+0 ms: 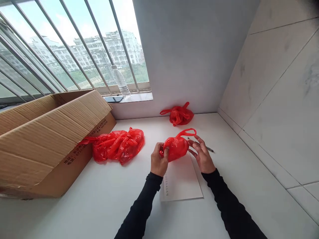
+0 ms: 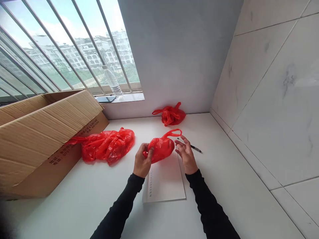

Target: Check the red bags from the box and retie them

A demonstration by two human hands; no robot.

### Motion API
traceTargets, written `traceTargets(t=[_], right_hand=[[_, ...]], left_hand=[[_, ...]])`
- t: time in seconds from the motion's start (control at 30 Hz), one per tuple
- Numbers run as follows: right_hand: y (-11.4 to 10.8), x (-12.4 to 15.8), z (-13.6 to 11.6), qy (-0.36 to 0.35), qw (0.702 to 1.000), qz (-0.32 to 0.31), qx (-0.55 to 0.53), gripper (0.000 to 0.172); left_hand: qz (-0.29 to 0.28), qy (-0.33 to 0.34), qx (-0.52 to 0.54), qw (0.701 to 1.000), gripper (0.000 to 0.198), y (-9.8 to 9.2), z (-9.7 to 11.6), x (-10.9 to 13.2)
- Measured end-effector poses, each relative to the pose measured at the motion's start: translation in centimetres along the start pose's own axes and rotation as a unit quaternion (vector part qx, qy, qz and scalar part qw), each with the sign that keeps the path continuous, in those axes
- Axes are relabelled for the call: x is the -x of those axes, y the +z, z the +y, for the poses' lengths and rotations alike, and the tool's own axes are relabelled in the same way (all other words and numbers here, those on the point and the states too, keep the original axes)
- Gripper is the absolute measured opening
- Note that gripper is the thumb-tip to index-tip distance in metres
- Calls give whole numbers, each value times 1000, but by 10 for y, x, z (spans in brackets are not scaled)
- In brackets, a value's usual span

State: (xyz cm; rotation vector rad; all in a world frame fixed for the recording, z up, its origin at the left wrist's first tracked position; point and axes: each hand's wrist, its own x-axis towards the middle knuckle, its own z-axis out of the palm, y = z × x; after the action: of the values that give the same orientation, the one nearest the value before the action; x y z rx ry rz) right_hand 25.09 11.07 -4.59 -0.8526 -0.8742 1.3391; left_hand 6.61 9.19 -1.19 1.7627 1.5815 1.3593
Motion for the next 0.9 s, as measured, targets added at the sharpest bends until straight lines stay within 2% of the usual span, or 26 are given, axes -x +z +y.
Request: traceTargets(t=[0.07,0.13,0.23,0.3,0.33,0.4,0.47,0.53,0.6,0.67,0.77,0.83,0.9], right_hand=[[5,2,1,44,997,-52,23,62],[9,2,1,48,995,-83,31,62],[9,0,2,9,995,-81,62,54],[6,-2,4,-24,990,-68,117,50],[4,-3,5,-47,985,-48,156,51],[2,-4,8,-108,964,12,243,55],[2,-3,9,-167,931,43,322,53],[4,-1,9,-204,902,28,380,44],[5,0,7,-213,882,6,421,41],[3,0,3,-199,875,-13,441,37],[-11,-1,-7,-174,879,-20,444,26],[-24,0,-15,-166,883,31,437,23],[-34,4,-22,-162,879,80,440,25]], left_hand=[[1,13,10,1000,14,7,7,2],[-40,42,14,998,12,13,12,8],[-98,69,25,992,30,9,19,18],[-107,69,48,991,44,-2,20,19],[-100,66,57,991,43,-8,19,18],[-70,67,46,994,36,-18,15,12],[-70,90,-11,993,34,-18,9,4],[-115,128,-86,981,37,-10,1,-2],[-147,148,-135,969,27,2,-5,-6],[-121,137,-140,973,14,8,-10,-7],[-34,90,-106,990,19,-3,-18,-7],[32,19,-78,996,21,-21,-22,-7],[67,-37,-51,996,23,-37,-23,-5]])
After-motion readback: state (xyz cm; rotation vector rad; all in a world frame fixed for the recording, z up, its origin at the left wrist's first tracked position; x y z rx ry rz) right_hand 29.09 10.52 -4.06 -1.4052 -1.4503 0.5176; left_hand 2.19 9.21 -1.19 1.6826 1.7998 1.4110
